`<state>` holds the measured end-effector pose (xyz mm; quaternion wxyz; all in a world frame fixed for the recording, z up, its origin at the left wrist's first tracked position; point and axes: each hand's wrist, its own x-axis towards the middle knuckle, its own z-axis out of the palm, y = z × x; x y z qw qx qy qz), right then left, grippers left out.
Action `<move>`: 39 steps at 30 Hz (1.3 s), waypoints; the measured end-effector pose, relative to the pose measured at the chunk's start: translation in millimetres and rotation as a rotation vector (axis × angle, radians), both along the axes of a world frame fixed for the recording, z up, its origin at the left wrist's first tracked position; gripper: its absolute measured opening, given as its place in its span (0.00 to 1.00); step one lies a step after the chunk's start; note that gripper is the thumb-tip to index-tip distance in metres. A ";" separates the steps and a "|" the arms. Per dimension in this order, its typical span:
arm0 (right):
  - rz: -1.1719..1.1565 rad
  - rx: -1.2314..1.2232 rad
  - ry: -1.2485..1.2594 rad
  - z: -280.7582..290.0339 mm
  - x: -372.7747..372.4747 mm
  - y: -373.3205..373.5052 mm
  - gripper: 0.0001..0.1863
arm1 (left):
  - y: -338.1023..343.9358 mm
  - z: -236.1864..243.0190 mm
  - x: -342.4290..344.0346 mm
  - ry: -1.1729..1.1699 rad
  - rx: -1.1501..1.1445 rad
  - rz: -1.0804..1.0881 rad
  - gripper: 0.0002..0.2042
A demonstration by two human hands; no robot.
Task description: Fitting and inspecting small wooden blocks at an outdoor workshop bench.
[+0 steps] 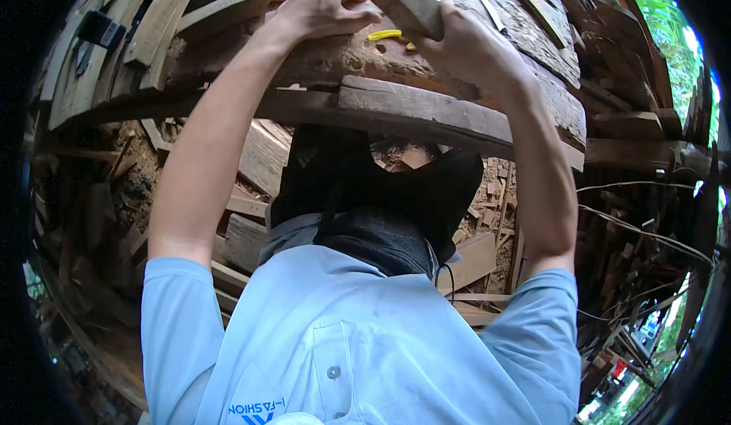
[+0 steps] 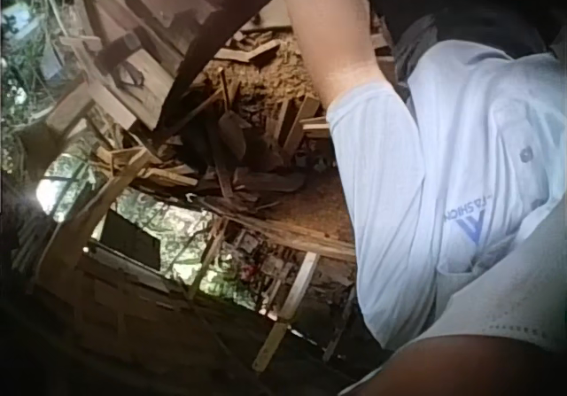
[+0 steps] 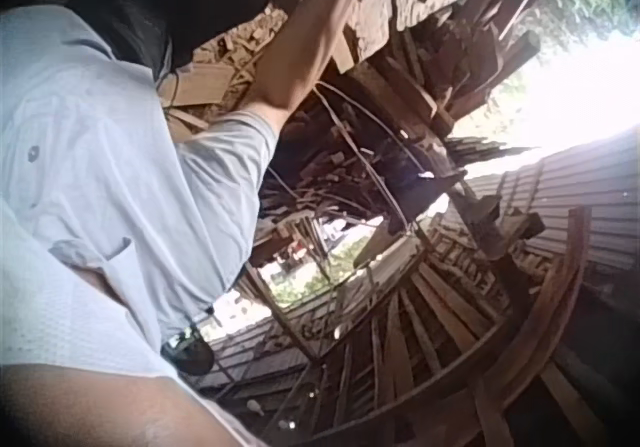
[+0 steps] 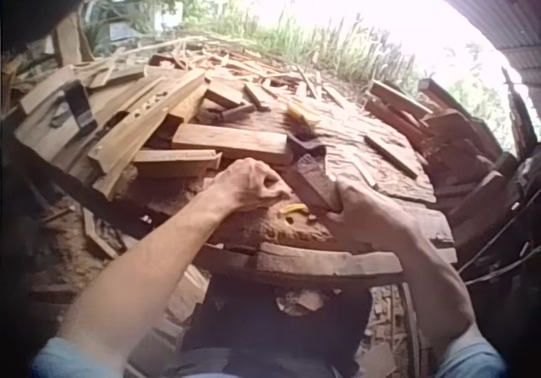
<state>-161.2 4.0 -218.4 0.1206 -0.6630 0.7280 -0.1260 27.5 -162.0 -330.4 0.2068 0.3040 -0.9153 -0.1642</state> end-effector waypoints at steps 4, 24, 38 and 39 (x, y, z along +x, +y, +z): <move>0.118 -0.365 -0.191 5.6 -22.2 0.8 0.25 | 8.1 18.3 -8.7 -0.033 0.079 -0.010 0.27; 0.083 -0.313 -0.032 0.7 -12.9 2.3 0.26 | 20.1 16.7 -5.6 -0.005 0.085 -0.015 0.31; 0.054 -0.320 -0.111 -10.5 -29.9 12.9 0.22 | 17.1 14.2 -10.2 -0.052 0.073 -0.036 0.30; 0.056 -0.584 -0.198 -11.3 -32.4 16.7 0.21 | 15.8 14.6 -15.5 -0.024 0.094 0.023 0.31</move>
